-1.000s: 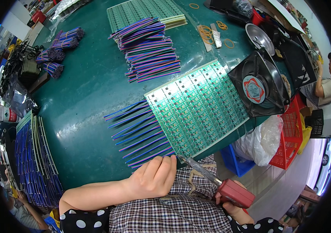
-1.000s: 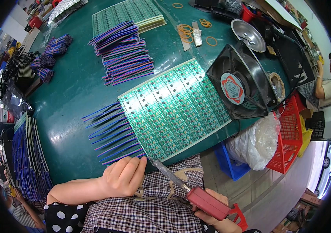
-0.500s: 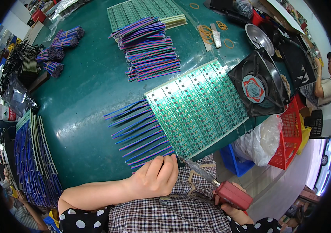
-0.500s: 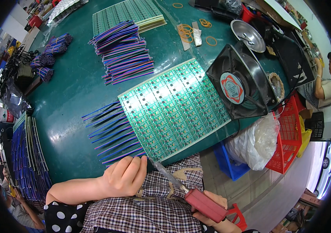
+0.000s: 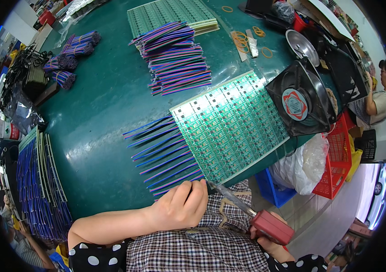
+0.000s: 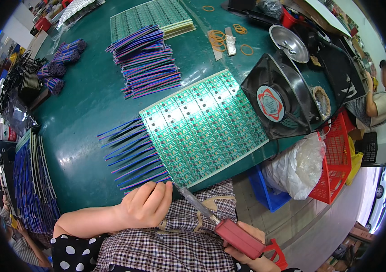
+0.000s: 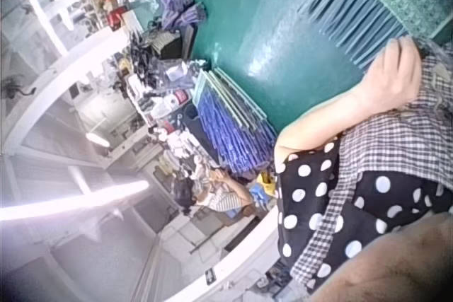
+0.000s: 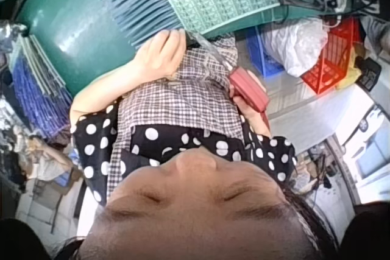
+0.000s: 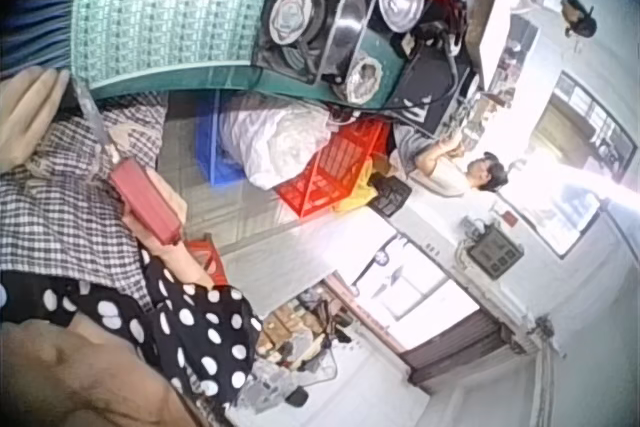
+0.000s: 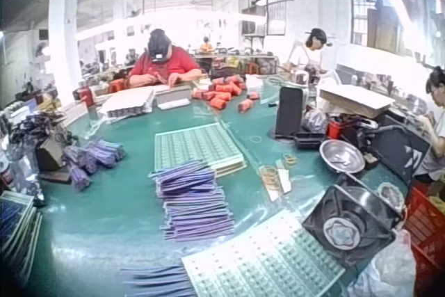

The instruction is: The person attaches ribbon cables to a circuit board and solders them in place using a soldering iron.

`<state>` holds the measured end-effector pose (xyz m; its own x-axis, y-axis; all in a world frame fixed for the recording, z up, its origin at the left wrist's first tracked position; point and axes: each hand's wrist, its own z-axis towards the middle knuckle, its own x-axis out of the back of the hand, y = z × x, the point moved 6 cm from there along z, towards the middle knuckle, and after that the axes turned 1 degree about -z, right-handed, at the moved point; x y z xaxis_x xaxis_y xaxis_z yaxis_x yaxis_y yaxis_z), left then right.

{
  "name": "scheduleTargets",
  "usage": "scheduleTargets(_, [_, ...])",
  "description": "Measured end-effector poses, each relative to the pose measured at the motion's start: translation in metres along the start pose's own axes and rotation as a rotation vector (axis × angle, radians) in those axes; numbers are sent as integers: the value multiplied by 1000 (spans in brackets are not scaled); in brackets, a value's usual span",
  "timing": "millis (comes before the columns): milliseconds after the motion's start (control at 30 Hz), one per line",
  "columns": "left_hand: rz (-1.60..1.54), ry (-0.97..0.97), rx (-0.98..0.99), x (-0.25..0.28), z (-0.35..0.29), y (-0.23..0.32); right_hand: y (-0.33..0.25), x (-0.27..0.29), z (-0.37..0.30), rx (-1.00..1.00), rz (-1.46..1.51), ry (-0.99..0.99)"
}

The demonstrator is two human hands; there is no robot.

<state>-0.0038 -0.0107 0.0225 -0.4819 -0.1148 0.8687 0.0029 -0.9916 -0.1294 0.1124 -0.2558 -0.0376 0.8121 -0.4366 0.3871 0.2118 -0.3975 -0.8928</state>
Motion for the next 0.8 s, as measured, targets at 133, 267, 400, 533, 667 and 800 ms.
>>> scheduleTargets(133, [22,-10,-9,0,-1,0,-1,5,-4,29,218,119])
scheduleTargets(267, [9,-12,-14,-1,0,2,-12,-3,10,11,360,4])
scheduleTargets(400, [9,-8,-18,1,-1,1,0,0,5,71,104,16])
scheduleTargets(533, [21,-28,-26,0,1,3,-17,-2,12,73,196,59])
scheduleTargets(667, [47,-41,-41,-4,3,2,-24,6,16,59,384,48])
scheduleTargets(800, [68,-36,-53,-2,1,3,23,4,-12,27,69,-10])
